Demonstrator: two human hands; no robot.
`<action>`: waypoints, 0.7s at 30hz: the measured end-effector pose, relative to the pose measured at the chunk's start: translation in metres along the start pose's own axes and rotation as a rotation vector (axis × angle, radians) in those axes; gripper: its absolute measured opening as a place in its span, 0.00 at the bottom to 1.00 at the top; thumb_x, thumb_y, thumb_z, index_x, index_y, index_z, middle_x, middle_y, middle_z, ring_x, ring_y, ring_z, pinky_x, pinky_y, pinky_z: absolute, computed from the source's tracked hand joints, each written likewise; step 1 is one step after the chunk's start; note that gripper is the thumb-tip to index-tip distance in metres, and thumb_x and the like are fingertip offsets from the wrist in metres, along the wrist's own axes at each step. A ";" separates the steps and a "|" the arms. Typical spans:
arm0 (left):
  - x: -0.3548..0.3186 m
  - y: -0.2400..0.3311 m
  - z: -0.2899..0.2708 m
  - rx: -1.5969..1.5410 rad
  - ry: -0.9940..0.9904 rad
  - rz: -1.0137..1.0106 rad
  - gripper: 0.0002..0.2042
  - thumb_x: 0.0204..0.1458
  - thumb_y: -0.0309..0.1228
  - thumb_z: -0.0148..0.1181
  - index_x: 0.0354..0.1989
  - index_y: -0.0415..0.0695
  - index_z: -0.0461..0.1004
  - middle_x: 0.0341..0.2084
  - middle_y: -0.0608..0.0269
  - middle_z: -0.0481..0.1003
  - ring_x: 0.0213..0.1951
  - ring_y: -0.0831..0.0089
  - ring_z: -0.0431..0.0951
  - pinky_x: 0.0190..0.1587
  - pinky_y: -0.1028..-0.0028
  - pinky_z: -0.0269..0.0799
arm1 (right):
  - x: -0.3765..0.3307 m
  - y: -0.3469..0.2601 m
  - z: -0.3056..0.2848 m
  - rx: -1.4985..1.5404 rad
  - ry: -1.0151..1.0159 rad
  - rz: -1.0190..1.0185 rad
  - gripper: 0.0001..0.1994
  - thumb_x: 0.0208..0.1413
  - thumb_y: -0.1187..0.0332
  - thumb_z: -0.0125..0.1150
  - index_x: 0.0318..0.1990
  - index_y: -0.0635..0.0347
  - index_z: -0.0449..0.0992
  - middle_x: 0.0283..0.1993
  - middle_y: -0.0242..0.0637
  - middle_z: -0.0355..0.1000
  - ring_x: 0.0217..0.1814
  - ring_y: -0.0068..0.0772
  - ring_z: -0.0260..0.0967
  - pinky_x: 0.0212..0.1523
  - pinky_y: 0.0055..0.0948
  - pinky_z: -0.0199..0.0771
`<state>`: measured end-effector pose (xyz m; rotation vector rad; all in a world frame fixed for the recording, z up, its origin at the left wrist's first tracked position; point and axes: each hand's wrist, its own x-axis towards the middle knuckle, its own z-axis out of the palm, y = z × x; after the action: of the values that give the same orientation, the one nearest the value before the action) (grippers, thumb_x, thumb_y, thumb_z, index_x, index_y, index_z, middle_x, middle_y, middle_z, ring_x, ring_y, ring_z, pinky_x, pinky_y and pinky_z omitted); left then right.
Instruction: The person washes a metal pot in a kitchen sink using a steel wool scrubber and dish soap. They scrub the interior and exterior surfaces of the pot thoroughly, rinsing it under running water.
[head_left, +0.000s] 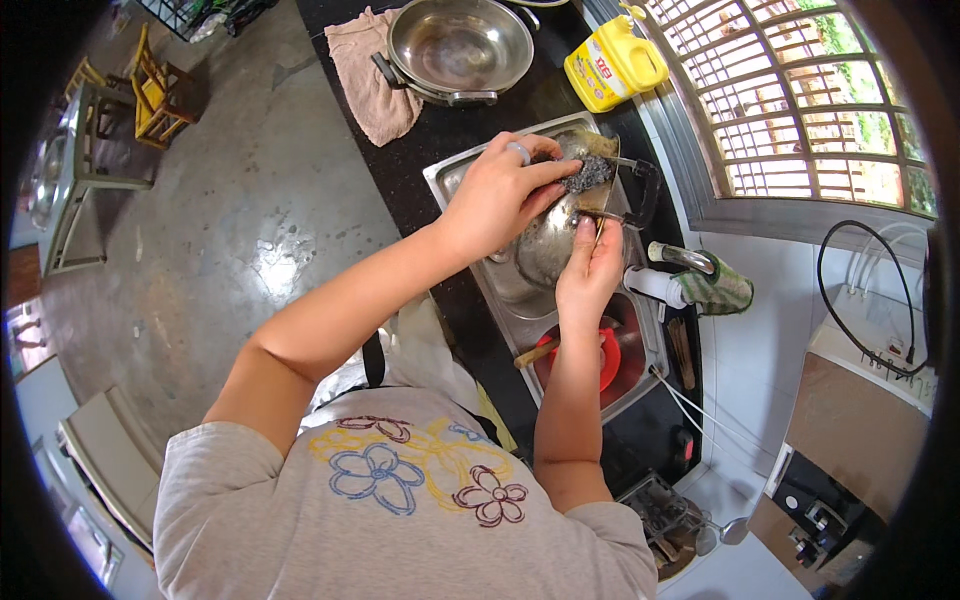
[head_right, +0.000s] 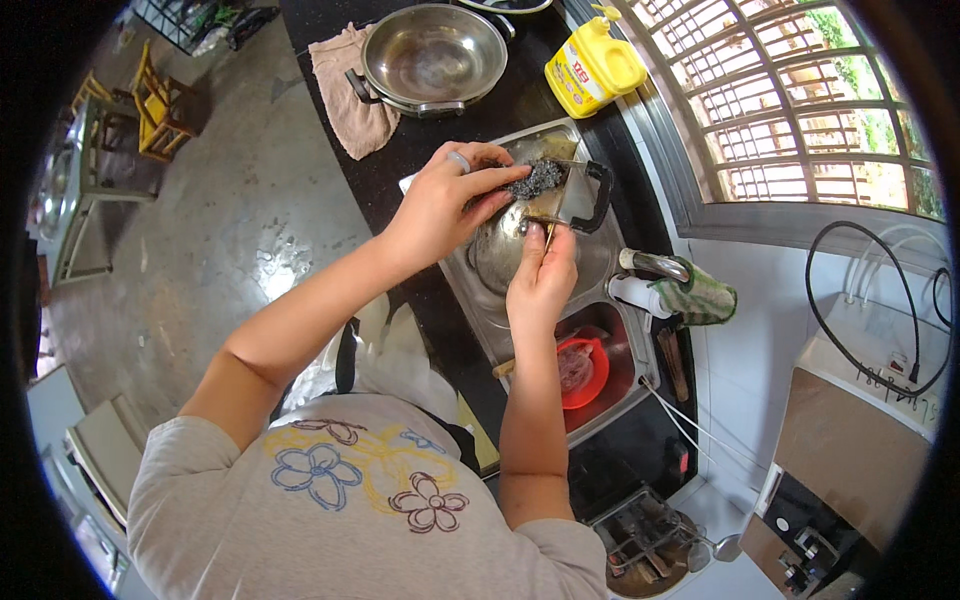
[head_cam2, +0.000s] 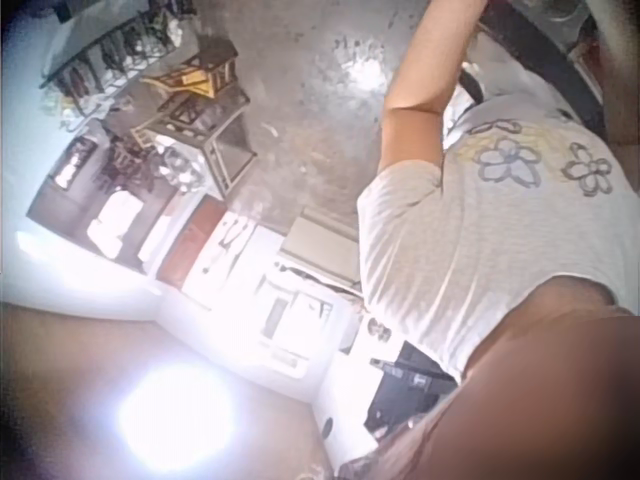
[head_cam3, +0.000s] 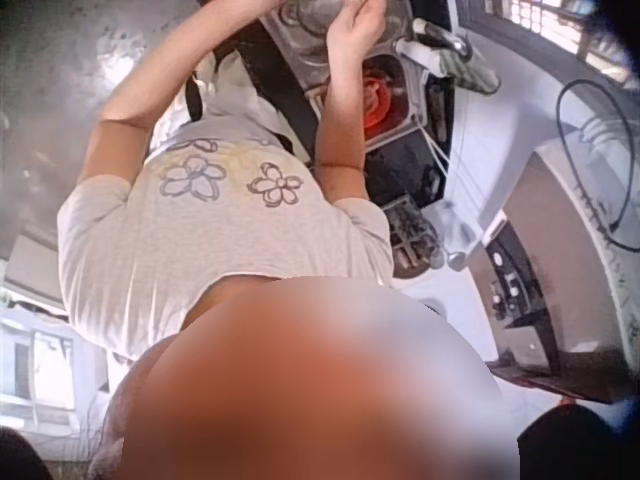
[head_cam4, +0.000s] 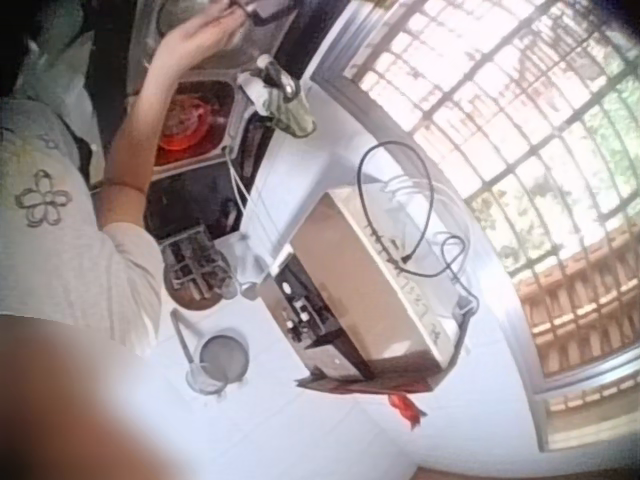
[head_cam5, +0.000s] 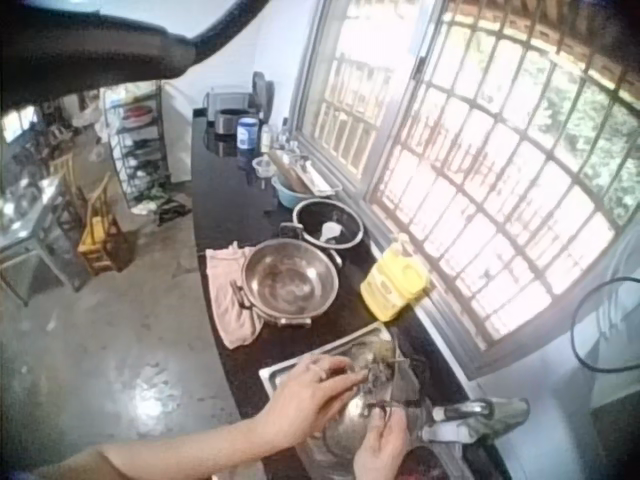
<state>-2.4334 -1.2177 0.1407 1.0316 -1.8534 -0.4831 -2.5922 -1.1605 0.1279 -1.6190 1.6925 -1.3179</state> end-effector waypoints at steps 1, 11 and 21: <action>0.000 0.001 0.001 0.000 0.019 0.013 0.20 0.46 0.23 0.67 0.51 0.47 0.79 0.46 0.60 0.75 0.47 0.56 0.74 0.50 0.63 0.72 | 0.001 0.000 0.001 -0.021 0.035 0.013 0.10 0.68 0.69 0.50 0.47 0.68 0.72 0.38 0.47 0.76 0.37 0.39 0.74 0.42 0.35 0.72; 0.001 0.007 0.000 0.007 -0.024 0.094 0.14 0.40 0.23 0.68 0.39 0.45 0.82 0.39 0.63 0.77 0.43 0.59 0.74 0.47 0.67 0.74 | -0.008 0.001 0.008 0.004 0.065 0.014 0.11 0.68 0.66 0.52 0.46 0.67 0.73 0.32 0.45 0.75 0.31 0.36 0.72 0.36 0.34 0.72; -0.009 0.011 0.000 -0.027 -0.088 0.156 0.17 0.36 0.20 0.67 0.40 0.44 0.80 0.40 0.61 0.77 0.44 0.57 0.74 0.44 0.64 0.75 | -0.022 0.009 0.015 0.123 0.081 0.031 0.10 0.68 0.67 0.53 0.43 0.67 0.72 0.31 0.41 0.73 0.32 0.30 0.69 0.37 0.30 0.71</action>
<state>-2.4366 -1.2041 0.1434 0.8515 -1.9821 -0.4651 -2.5795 -1.1463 0.1068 -1.4826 1.6410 -1.4602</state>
